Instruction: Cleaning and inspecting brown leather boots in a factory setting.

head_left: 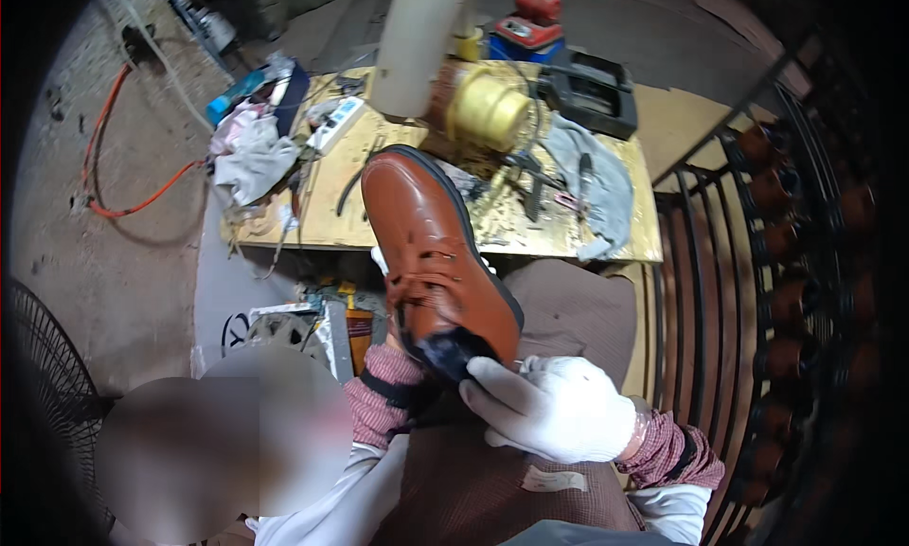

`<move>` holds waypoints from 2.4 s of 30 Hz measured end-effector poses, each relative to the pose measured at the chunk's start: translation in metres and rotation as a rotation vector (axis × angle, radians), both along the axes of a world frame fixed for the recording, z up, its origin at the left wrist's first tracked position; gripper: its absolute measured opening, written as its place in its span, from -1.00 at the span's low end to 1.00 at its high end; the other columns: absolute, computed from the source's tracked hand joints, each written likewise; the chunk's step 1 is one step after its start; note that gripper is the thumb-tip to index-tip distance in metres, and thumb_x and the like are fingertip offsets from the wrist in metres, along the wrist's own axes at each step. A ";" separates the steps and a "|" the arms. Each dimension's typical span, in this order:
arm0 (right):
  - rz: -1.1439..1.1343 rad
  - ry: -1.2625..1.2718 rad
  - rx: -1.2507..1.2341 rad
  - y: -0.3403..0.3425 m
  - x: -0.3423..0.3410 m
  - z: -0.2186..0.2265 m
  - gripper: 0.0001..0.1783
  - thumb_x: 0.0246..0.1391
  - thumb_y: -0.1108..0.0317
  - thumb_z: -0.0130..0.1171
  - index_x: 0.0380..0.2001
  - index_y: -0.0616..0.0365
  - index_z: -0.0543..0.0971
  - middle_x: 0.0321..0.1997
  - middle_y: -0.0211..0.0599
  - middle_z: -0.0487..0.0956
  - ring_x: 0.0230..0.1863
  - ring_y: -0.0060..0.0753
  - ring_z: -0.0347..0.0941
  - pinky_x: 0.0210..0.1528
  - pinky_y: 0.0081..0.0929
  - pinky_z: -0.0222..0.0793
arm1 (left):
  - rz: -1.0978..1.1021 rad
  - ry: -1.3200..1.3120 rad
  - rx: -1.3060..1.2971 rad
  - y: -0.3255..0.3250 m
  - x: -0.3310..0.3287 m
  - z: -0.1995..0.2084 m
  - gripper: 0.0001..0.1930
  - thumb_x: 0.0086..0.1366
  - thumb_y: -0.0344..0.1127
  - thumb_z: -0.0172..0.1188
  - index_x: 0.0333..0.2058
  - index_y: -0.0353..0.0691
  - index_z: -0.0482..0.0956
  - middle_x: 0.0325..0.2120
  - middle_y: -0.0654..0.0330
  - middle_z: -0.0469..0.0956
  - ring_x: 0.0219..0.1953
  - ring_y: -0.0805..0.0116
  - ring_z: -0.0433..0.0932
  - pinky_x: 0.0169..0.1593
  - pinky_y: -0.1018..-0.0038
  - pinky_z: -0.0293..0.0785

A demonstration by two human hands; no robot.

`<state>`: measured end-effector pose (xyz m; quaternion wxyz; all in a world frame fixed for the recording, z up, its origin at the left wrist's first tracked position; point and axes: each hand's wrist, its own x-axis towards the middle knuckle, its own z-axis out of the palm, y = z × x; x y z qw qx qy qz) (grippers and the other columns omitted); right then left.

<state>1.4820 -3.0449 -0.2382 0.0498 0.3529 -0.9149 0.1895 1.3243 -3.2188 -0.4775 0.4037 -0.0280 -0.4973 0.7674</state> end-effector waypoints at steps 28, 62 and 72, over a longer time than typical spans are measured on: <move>-0.715 -0.096 -0.263 0.044 0.016 -0.076 -0.56 -0.01 0.29 0.42 -0.02 0.16 0.68 0.10 -0.09 0.66 -0.04 -0.03 0.64 -0.04 -0.25 0.52 | 0.338 0.484 -1.728 -0.039 -0.039 0.119 -0.10 0.42 0.50 -0.22 0.43 -0.13 0.22 0.34 0.06 0.36 0.28 0.10 0.46 0.35 0.14 0.41; -0.160 0.512 -0.142 -0.035 -0.164 -0.032 -0.43 0.04 0.29 0.26 0.17 0.12 0.54 0.20 -0.11 0.56 0.11 -0.04 0.53 0.16 -0.21 0.42 | 0.951 0.373 -2.077 -0.029 -0.078 0.172 -0.49 0.50 -0.06 0.17 0.30 -0.14 0.37 0.19 0.19 0.49 0.13 0.31 0.52 0.23 0.35 0.48; -0.475 -0.522 0.144 0.068 -0.084 -0.098 -0.69 0.14 0.06 0.23 -0.19 -0.02 0.72 -0.34 -0.05 0.69 -0.22 0.08 0.65 -0.16 -0.04 0.56 | 0.583 0.501 -1.825 -0.107 -0.062 0.121 -0.15 0.38 0.34 0.12 0.43 -0.08 0.19 0.35 0.10 0.35 0.31 0.07 0.40 0.41 0.04 0.27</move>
